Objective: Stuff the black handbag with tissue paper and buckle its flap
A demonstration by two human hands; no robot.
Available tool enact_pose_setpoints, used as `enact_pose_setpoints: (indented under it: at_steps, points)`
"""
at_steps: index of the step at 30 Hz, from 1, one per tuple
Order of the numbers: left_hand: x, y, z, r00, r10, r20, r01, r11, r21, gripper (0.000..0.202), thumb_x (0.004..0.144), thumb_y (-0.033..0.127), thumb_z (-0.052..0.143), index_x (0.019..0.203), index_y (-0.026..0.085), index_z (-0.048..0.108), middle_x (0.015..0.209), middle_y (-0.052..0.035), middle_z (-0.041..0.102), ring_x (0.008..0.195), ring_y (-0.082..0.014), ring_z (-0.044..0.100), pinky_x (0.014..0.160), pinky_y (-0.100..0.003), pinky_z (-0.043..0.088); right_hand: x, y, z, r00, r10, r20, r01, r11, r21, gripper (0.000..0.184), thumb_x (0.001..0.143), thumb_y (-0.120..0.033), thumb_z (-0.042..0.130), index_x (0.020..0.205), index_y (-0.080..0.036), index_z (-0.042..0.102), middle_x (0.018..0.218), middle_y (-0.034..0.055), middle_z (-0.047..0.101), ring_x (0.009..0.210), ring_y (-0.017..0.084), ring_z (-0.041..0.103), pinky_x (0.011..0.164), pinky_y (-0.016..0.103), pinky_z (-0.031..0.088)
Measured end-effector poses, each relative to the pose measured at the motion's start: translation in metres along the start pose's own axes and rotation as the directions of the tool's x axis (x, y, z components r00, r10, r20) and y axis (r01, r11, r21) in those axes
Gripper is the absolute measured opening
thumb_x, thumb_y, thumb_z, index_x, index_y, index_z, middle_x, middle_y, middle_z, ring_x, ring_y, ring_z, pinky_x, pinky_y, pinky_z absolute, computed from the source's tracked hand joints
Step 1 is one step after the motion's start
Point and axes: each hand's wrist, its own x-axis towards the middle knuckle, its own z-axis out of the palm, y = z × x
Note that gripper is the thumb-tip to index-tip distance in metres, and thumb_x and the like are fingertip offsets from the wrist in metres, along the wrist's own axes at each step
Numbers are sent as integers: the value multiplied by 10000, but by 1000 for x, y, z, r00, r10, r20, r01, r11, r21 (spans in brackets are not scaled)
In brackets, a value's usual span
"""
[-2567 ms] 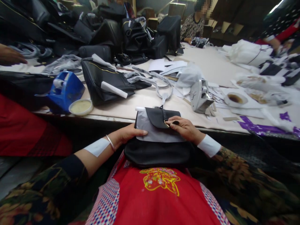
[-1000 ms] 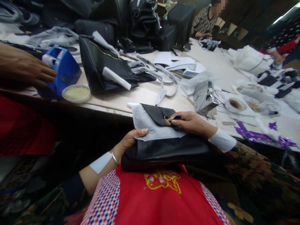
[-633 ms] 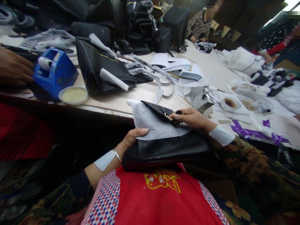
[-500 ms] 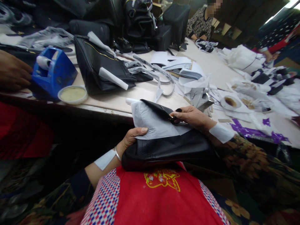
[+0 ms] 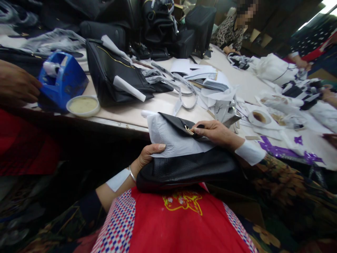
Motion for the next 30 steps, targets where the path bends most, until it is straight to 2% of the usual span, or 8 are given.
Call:
enact_pose_setpoints:
  at_steps: [5,8,12,16,20,23,25,30]
  points:
    - [1,1,-1,1000,18,-16,-18,999,-26,412,746,289,690,1093,69,704,849,-104,797,884,-324,756,863,-413,597,-1,-3,-3,998,-62,31,65,993,-99,428,839,-577,661,927,-168,749,815,49,685,749,179,589,684,300,461]
    - [0,1,-1,999,29,-20,-30,999,-20,417,756,289,684,1103,59,699,860,-112,796,896,-326,755,870,-412,595,-5,-5,-3,985,-167,42,172,972,-160,381,882,-526,628,935,-171,757,934,78,710,847,207,632,768,327,488]
    - [0,0,0,999,46,-14,-47,996,-71,423,748,270,688,1114,59,692,927,-127,794,942,-333,746,905,-426,585,-13,-10,-2,952,-287,106,305,922,-239,309,935,-427,575,982,-195,774,1012,85,706,908,211,660,829,325,518]
    - [-1,-2,2,998,62,12,-60,990,-130,337,756,216,679,1053,61,707,905,-130,793,931,-331,749,905,-428,586,-21,-15,-4,923,-334,193,384,844,-374,246,933,-303,569,1040,-216,773,1056,73,702,931,200,669,866,313,526]
    - [-1,-3,2,998,36,49,-27,982,-188,267,765,182,665,993,54,719,879,-136,792,891,-309,759,884,-396,595,-27,-16,-10,900,-349,262,432,797,-422,260,944,-261,545,1082,-213,760,1071,67,698,944,185,672,882,288,524]
    - [1,-4,2,998,35,43,-25,975,-221,298,756,176,662,1020,48,717,863,-139,791,848,-305,764,847,-393,607,-30,-17,-10,876,-395,277,482,743,-464,265,954,-257,534,1117,-220,740,1139,78,678,1030,201,652,945,307,507]
    - [2,-5,4,999,42,23,-35,972,-234,343,753,176,657,1064,40,707,852,-140,790,823,-305,766,827,-396,613,-32,-19,-6,873,-413,258,486,708,-512,261,955,-279,550,1140,-201,717,1162,101,663,1054,220,640,964,333,499]
    - [1,-6,10,998,54,-42,-62,968,-244,427,754,161,649,1159,30,674,892,-149,790,851,-309,764,875,-414,599,-27,-26,12,921,-338,195,378,648,-661,251,940,-250,555,1133,-142,673,1015,132,657,940,245,640,862,358,522]
